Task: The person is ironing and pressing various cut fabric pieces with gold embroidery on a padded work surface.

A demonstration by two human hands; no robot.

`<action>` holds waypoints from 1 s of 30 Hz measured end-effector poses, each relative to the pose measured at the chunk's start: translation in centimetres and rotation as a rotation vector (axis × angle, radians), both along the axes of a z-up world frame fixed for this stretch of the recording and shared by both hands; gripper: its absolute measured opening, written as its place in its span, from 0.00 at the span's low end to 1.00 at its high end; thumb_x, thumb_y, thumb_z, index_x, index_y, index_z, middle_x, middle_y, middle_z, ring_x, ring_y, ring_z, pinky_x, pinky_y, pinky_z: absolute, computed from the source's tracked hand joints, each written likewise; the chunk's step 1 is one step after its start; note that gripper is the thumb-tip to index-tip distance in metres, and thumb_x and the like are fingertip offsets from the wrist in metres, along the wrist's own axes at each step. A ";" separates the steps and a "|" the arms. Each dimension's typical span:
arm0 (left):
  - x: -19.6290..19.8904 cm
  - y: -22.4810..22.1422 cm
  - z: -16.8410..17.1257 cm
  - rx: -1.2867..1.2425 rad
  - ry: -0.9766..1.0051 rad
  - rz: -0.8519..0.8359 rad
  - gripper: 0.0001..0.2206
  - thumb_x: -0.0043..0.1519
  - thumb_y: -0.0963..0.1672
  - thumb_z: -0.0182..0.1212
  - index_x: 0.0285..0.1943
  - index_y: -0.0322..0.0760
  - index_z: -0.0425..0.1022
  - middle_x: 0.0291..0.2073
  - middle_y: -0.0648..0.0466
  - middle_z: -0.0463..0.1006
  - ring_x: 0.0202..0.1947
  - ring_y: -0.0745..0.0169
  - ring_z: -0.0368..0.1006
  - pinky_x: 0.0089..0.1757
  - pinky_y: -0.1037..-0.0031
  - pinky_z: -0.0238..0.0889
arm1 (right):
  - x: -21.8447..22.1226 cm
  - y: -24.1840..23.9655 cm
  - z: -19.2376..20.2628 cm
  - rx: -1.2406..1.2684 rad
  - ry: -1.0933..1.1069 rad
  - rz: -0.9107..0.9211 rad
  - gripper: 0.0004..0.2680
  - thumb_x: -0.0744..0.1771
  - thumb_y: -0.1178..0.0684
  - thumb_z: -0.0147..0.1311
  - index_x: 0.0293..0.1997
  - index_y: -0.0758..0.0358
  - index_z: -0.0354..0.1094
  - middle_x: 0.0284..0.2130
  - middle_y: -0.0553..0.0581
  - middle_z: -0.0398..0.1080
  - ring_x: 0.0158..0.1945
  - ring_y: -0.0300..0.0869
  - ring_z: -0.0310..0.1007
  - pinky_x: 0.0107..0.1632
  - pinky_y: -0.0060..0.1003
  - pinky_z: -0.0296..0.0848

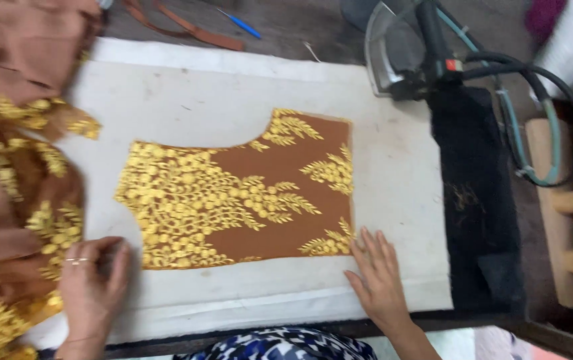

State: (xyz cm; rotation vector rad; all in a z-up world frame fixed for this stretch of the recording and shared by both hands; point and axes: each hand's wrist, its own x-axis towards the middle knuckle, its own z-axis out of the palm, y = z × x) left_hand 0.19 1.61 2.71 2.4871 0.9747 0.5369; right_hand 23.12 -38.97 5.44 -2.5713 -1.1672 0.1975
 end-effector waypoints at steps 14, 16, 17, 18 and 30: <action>-1.2 -0.2 -2.1 0.410 0.184 -0.647 0.24 0.49 0.38 0.59 0.58 0.35 0.67 0.50 0.46 0.71 0.44 0.50 0.69 0.39 0.62 0.69 | 2.4 0.8 -4.1 0.125 -0.464 0.214 0.11 0.63 0.56 0.50 0.49 0.57 0.68 0.45 0.51 0.69 0.43 0.45 0.69 0.49 0.43 0.68; -1.2 0.0 -2.1 0.378 0.168 -0.644 0.21 0.52 0.39 0.58 0.57 0.34 0.67 0.50 0.46 0.71 0.44 0.50 0.68 0.40 0.63 0.68 | 2.5 1.2 -4.6 0.183 -0.513 0.175 0.09 0.63 0.54 0.52 0.46 0.54 0.70 0.42 0.48 0.71 0.40 0.44 0.70 0.47 0.40 0.69; -1.1 0.2 -2.2 0.333 0.152 -0.660 0.19 0.54 0.40 0.56 0.56 0.32 0.68 0.49 0.47 0.70 0.43 0.51 0.67 0.40 0.63 0.67 | 2.5 1.5 -4.8 0.225 -0.552 0.120 0.08 0.63 0.53 0.53 0.43 0.50 0.72 0.40 0.45 0.73 0.38 0.42 0.70 0.45 0.36 0.70; -1.2 0.4 -2.8 0.345 0.147 -0.648 0.19 0.54 0.40 0.56 0.56 0.32 0.68 0.49 0.47 0.70 0.43 0.51 0.67 0.40 0.63 0.67 | 2.8 1.0 -6.4 0.238 -0.562 0.128 0.08 0.63 0.53 0.53 0.43 0.50 0.72 0.40 0.45 0.73 0.38 0.42 0.70 0.45 0.36 0.70; 4.5 1.6 6.1 -0.911 -0.212 -0.250 0.05 0.49 0.37 0.61 0.24 0.39 0.76 0.43 0.59 0.86 0.15 0.79 0.58 0.23 0.85 0.57 | 20.7 -0.8 -12.3 -0.418 0.610 0.457 0.19 0.66 0.29 0.45 0.26 0.52 0.65 0.23 0.45 0.66 0.29 0.34 0.67 0.36 0.30 0.64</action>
